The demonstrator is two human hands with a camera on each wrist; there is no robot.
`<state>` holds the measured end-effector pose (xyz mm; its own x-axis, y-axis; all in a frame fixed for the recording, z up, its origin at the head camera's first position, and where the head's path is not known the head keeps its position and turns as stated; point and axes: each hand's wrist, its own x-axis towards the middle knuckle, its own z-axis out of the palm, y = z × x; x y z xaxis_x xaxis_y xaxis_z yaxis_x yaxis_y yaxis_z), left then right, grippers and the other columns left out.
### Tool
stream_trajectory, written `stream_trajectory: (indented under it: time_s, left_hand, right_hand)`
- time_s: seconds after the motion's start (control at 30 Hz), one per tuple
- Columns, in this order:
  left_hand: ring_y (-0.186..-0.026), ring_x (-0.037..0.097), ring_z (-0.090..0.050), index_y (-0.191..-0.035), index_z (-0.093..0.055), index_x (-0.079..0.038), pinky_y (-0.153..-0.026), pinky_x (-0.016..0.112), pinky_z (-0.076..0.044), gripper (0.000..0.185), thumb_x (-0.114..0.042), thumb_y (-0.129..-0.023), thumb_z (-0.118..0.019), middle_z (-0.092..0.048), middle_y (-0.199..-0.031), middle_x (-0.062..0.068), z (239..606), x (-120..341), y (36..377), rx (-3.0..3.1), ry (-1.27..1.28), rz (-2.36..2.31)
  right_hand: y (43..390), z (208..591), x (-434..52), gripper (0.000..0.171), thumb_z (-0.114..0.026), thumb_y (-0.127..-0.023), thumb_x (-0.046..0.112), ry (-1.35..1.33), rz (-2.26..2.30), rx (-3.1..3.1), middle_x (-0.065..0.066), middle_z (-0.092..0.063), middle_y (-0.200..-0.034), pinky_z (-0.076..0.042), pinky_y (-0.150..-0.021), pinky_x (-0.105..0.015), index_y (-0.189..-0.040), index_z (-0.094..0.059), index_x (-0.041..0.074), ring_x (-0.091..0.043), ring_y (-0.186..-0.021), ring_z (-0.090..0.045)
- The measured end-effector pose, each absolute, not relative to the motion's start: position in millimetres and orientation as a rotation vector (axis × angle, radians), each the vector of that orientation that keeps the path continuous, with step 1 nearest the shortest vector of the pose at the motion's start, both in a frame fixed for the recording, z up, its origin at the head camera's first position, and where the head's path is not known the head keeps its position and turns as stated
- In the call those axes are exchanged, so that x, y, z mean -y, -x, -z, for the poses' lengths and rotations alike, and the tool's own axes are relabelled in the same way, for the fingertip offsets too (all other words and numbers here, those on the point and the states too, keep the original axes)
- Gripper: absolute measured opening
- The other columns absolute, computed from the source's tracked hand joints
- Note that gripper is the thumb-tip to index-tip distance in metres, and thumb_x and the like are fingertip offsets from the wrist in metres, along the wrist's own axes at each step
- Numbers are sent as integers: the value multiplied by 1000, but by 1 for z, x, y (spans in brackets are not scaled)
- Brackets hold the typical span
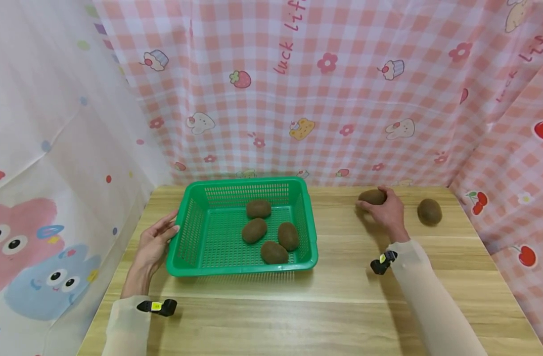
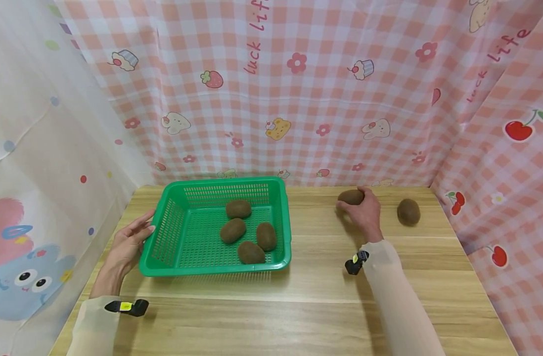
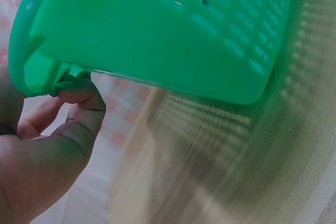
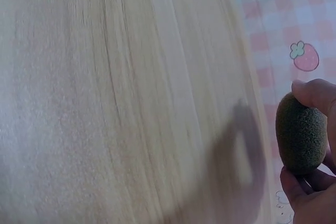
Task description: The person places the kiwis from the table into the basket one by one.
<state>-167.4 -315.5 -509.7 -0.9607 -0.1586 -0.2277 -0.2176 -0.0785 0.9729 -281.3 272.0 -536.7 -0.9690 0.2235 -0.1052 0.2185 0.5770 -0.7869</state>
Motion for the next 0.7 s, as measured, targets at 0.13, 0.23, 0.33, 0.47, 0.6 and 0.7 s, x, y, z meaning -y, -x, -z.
stream_trajectory:
  time_s: [0.13, 0.23, 0.33, 0.47, 0.6, 0.7]
  left_hand:
    - [-97, 1, -61, -157, -40, -6, -79, 16, -59, 63, -11, -101, -66, -62, -110, -12, 510, 316, 168, -2098, 430, -2240]
    - [-97, 1, -61, -157, -40, -7, -79, 16, -59, 62, -12, -101, -66, -62, -110, -13, 510, 315, 167, -2101, 438, -2237]
    - [-98, 1, -61, -157, -40, -7, -79, 16, -59, 63, -12, -101, -66, -62, -110, -13, 510, 316, 166, -2104, 444, -2229]
    - [-100, 1, -59, -158, -41, -9, -80, 15, -58, 63, -14, -101, -67, -60, -113, -13, 509, 317, 166, -2100, 457, -2217]
    - [-102, 1, -59, -158, -41, -10, -81, 16, -58, 63, -15, -101, -67, -60, -115, -12, 509, 317, 167, -2099, 455, -2215]
    - [-101, 1, -61, -158, -41, -8, -81, 16, -58, 63, -14, -101, -67, -61, -115, -12, 509, 317, 167, -2093, 445, -2229]
  right_hand:
    - [282, 534, -269, 95, -81, -87, 44, 349, -1369, 2794, -29, -37, -159, -40, -115, -62, -160, -32, 6, -49, -142, -41]
    - [281, 533, -266, 94, -81, -87, 44, 328, -1372, 2791, -28, -39, -158, -41, -115, -62, -159, -34, 6, -48, -141, -42]
    - [280, 532, -262, 93, -82, -87, 41, 310, -1379, 2789, -28, -41, -156, -41, -114, -61, -158, -35, 7, -47, -141, -43]
    - [280, 531, -256, 90, -82, -87, 39, 277, -1377, 2784, -28, -44, -154, -45, -111, -61, -158, -37, 8, -46, -137, -47]
    - [280, 528, -248, 87, -82, -87, 37, 235, -1354, 2775, -28, -47, -151, -48, -108, -60, -157, -39, 8, -46, -133, -50]
    - [279, 525, -243, 85, -82, -87, 36, 205, -1338, 2774, -28, -47, -150, -48, -108, -59, -156, -40, 7, -46, -132, -51]
